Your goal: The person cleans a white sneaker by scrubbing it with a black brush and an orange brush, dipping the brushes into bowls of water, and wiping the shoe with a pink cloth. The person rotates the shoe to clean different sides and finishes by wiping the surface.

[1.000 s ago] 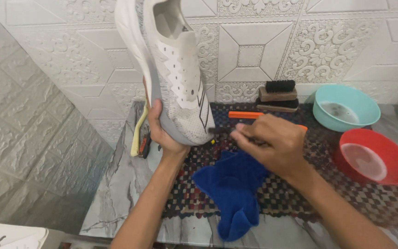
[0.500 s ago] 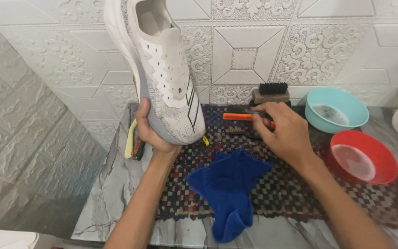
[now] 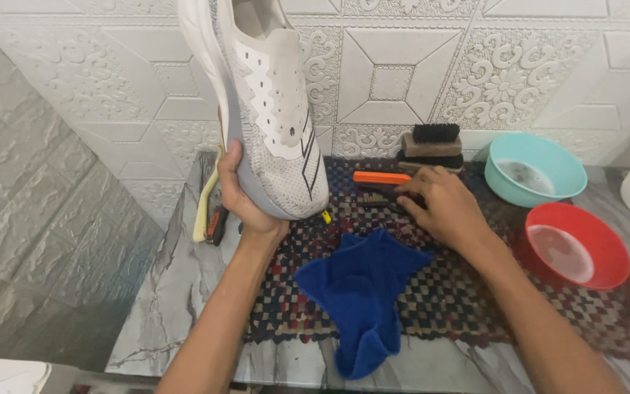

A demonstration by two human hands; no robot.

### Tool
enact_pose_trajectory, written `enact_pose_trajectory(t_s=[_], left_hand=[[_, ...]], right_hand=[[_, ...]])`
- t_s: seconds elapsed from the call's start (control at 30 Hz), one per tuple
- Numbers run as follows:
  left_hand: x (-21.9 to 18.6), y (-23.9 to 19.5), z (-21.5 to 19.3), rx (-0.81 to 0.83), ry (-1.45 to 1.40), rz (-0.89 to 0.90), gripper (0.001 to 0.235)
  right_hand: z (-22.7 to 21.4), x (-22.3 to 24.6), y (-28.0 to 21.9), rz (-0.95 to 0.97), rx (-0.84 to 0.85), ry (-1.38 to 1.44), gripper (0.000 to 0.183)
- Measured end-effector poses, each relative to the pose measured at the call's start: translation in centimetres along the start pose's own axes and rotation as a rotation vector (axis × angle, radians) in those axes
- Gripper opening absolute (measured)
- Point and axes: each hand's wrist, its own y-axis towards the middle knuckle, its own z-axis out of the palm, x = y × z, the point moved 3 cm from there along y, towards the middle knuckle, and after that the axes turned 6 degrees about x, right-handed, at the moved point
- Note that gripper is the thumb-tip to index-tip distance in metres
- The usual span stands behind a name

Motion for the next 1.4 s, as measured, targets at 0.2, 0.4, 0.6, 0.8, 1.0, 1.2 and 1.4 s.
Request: enact_pose_trajectory(t_s=[0.2, 0.4, 0.6, 0.8, 1.0, 1.2, 1.4], left_hand=[[-0.1, -0.6, 1.4, -0.030, -0.030, -0.032, 0.058], [0.4, -0.7, 1.3, 0.012, -0.016, -0.118, 0.063], [0.2, -1.5, 2.2, -0.028, 0.050, -0.238, 0.055], [1.2, -2.8, 2.9, -0.064, 0.120, -0.363, 0.051], [0.9, -3.1, 4.0, 0.192, 0.235, -0.417, 0.086], [2.9, -3.2, 1.9, 0.126, 0.200, -0.549, 0.063], [1.3, -4.0, 5.9, 0.120, 0.337, -0.593, 0.069]], right_hand=[[0.8, -5.9, 0.1, 0.160, -0.166, -0.302, 0.034], [2.3, -6.4, 0.6, 0.126, -0.058, -0.193, 0.029], [0.8, -5.2, 0.2, 0.056, -0.240, -0.158, 0.018], [-4.9, -0.8, -2.5, 0.253, -0.180, 0.218, 0.033], [-7.5, -1.4, -5.0, 0.356, -0.204, 0.265, 0.030], [-11.4, -5.9, -9.4, 0.584, -0.174, 0.102, 0.034], [-12.9, -15.6, -10.8, 0.750, -0.034, -0.280, 0.038]])
